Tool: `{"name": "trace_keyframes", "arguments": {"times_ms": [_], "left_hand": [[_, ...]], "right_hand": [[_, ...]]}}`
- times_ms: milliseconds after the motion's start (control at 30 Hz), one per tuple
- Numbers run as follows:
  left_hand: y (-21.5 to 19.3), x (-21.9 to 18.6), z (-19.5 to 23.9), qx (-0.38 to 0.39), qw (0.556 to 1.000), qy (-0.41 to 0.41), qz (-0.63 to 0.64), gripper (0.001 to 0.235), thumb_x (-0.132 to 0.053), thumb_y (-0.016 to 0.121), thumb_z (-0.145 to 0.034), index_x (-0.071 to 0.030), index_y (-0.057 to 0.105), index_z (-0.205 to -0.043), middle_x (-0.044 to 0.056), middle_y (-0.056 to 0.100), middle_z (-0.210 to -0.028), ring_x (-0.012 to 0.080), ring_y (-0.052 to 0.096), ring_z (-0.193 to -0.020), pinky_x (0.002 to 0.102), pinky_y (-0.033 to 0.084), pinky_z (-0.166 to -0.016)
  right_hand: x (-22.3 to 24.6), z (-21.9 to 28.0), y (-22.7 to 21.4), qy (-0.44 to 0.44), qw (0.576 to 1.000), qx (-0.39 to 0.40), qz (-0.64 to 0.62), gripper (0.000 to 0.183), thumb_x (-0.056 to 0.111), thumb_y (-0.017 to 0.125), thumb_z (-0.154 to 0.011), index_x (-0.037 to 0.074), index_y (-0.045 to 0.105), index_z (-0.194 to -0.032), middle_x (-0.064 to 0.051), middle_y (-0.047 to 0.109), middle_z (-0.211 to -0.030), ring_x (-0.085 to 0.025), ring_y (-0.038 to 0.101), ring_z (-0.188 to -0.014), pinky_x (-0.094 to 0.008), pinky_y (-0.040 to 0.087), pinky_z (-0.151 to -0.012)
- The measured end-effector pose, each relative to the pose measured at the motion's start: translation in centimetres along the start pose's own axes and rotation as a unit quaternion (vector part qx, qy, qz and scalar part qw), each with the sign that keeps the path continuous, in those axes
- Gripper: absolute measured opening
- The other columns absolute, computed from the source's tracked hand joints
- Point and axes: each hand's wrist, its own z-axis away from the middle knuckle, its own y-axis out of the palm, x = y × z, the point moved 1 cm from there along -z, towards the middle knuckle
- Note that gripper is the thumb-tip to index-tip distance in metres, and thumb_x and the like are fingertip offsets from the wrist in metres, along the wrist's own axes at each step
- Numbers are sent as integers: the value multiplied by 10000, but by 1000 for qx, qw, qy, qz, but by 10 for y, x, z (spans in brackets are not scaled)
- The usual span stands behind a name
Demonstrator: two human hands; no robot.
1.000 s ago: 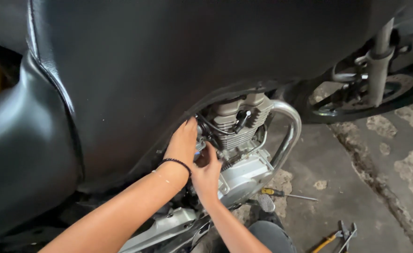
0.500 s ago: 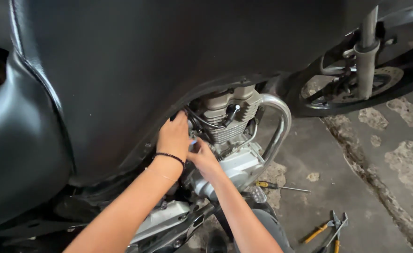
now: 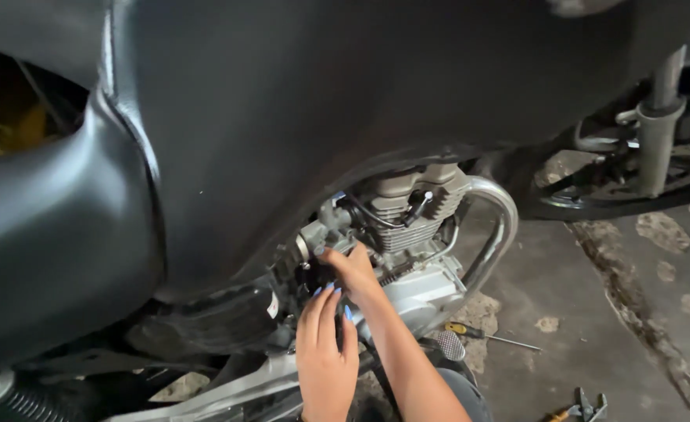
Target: The person uses a screwdriver to loosen and remove screws from a component on the motorcycle engine. After removing the screws, they detach the component by hand.
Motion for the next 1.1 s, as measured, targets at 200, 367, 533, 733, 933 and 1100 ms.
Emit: {"name": "trace_keyframes", "arguments": {"times_ms": [200, 367, 533, 733, 933, 1100], "left_hand": [[-2, 9, 15, 6, 999, -42, 30, 292, -97, 526, -932, -6, 616, -1194, 117, 626, -1251, 280, 589, -1139, 403, 462, -999], [9, 28, 28, 43, 965, -221, 135, 373, -119, 516, -899, -68, 580, -1263, 110, 663, -1220, 284, 658, -1031, 373, 505, -917], [1, 21, 20, 71, 935, -292, 189, 402, -135, 474, -921, -69, 532, -1313, 92, 605, -1315, 237, 622, -1161, 356, 536, -966], [4, 18, 17, 43, 944, -266, 189, 420, -157, 479, -932, -71, 499, -1342, 123, 584, -1333, 270, 646, -1125, 365, 514, -977], [24, 19, 13, 37, 927, -297, 227, 516, -198, 474, -948, -47, 394, -1435, 174, 459, -1426, 302, 552, -1258, 386, 446, -1046], [45, 20, -8, 3, 859, -346, 378, 668, -306, 484, -951, -26, 236, -1505, 134, 287, -1580, 225, 315, -1452, 354, 289, -1179]], "right_hand": [[13, 7, 4, -65, 998, 20, 0, 361, 192, 703, -733, 45, 656, -1060, -24, 686, -1007, -121, 592, -909, -274, 475, -838], [25, 16, 6, -60, 992, -22, 113, 119, 180, 619, -726, 126, 623, -833, 46, 622, -829, -81, 530, -799, -270, 468, -742], [55, 32, 17, 25, 998, -44, 28, 93, 80, 600, -715, 70, 598, -807, 0, 591, -741, -98, 534, -686, -280, 474, -619], [66, 35, 19, 63, 998, -23, 21, 160, 89, 607, -759, 30, 671, -893, -38, 675, -832, -135, 622, -749, -283, 522, -679], [41, 21, 9, 3, 999, 11, 32, 264, 125, 640, -773, 53, 674, -1026, -24, 697, -930, -117, 616, -845, -273, 500, -788], [11, 7, 4, -24, 998, -31, 52, 400, 177, 640, -800, 55, 618, -1180, -76, 704, -1102, -146, 619, -1002, -284, 493, -915]]}}
